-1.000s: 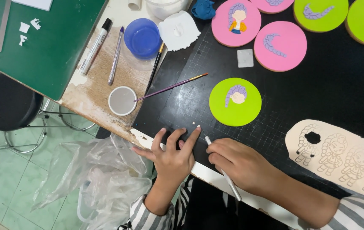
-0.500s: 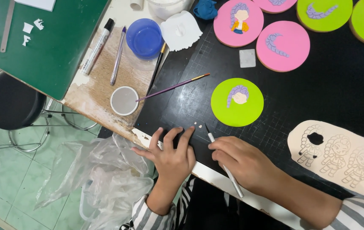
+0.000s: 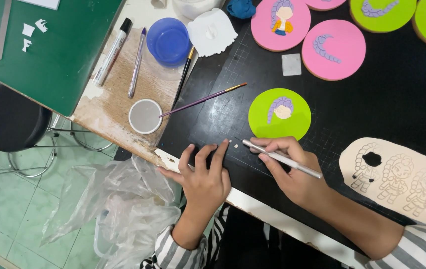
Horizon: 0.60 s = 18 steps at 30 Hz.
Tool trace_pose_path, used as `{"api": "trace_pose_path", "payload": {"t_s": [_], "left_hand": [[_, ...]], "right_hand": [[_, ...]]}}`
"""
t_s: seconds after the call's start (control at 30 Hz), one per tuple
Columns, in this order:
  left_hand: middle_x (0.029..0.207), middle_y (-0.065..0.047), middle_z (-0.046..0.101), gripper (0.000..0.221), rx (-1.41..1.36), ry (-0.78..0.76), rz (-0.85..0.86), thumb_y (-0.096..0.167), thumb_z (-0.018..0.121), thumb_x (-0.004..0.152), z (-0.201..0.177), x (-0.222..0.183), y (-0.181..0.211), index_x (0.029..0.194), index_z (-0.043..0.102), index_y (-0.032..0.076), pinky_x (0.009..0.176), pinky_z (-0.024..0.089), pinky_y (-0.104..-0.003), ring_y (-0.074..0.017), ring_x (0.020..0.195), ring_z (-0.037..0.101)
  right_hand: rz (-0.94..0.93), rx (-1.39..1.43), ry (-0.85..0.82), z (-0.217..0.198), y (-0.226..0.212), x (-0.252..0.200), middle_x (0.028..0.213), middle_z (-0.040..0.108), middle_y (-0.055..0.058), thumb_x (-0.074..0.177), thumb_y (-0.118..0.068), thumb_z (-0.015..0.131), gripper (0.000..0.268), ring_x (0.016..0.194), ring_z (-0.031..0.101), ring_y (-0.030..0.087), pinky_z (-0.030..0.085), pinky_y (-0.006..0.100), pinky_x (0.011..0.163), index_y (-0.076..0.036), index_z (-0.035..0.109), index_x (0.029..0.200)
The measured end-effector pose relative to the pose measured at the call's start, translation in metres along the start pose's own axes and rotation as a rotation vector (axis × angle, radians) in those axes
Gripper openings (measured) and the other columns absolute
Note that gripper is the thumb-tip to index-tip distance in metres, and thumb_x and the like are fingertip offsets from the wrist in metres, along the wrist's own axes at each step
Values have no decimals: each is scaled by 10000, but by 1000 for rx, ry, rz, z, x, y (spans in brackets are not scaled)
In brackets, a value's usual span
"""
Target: Using a craft knife to trace and cut intricate details on a piece of clay following a printed design
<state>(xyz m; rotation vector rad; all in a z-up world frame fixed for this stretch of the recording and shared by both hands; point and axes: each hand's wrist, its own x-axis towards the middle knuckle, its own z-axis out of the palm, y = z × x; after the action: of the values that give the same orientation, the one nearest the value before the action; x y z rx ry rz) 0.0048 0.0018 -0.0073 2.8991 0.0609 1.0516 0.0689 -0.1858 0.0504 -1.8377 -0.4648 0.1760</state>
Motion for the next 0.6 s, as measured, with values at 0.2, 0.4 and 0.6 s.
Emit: {"api": "trace_pose_path", "payload": {"t_s": [0.2,0.4,0.6], "left_hand": [[1101,-17,627,472,-24,-14,8,100,444,838,2,-2,-2,1118,782,275,946,102,-875,-338,1182,494],[1108,-17,627,477,-43,-17,-5,92,434,848,1,-1,-1,1122,780,274,948,84,-892,-345,1194,493],[1095,-23,630,463,-71,-19,-13,89,430,869,1,-1,-1,1116,783,258,961,71,-887,-350,1196,498]], "right_hand": [[-47,39,-46,0,2,1,1162,783,227,956,-32,636,91,1055,774,358,645,469,840,0,598,1032],[-80,52,-57,-1,4,0,1155,784,223,948,-28,636,97,1052,780,346,645,464,844,-2,595,1032],[-116,80,-59,-2,5,0,1150,781,225,946,-24,630,98,1042,784,346,646,455,840,1,592,1032]]}}
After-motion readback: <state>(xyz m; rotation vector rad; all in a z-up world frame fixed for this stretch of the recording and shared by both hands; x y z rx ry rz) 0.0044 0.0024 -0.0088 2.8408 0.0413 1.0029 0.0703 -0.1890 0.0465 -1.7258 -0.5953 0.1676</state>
